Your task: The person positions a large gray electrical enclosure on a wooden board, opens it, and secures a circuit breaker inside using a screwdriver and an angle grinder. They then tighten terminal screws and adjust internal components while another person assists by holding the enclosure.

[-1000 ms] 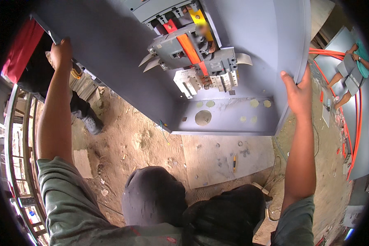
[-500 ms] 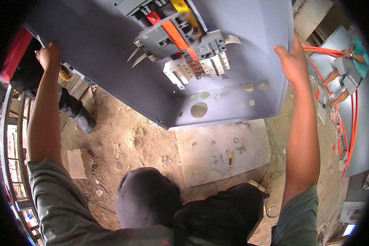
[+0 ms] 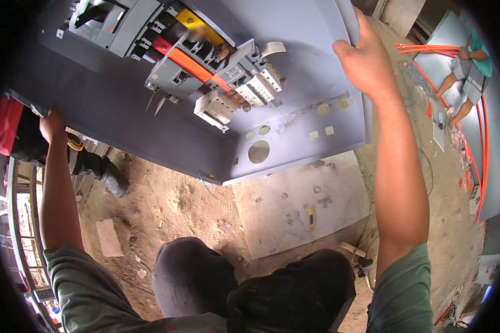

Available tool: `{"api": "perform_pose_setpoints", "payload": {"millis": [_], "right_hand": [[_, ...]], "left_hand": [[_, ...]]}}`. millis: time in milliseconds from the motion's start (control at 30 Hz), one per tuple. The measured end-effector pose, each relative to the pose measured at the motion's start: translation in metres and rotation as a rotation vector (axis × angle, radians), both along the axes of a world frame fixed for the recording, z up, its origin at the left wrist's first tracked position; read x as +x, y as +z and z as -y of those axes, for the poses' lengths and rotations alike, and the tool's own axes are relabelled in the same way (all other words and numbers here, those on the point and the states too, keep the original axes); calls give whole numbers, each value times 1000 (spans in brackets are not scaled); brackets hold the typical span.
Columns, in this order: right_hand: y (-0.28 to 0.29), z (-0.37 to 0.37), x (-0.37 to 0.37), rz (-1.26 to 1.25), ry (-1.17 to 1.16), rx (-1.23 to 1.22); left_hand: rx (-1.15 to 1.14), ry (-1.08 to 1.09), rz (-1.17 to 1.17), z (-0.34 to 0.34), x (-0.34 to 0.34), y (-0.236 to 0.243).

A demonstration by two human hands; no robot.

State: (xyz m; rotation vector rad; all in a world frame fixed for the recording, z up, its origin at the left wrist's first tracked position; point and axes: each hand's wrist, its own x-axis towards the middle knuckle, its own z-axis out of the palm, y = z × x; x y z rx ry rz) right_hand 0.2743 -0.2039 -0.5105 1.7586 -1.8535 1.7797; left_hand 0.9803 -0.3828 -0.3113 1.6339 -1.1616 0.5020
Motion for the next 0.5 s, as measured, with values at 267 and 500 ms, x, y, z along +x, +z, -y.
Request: {"api": "perform_pose_setpoints", "payload": {"millis": [267,500], "right_hand": [[25,-31,15,225,157,131],[10,-10,24,78,104,-236]], "left_hand": [[19,-16,7,-26,-15,-11],[-12,59,4,-37,-53,-19]]}}
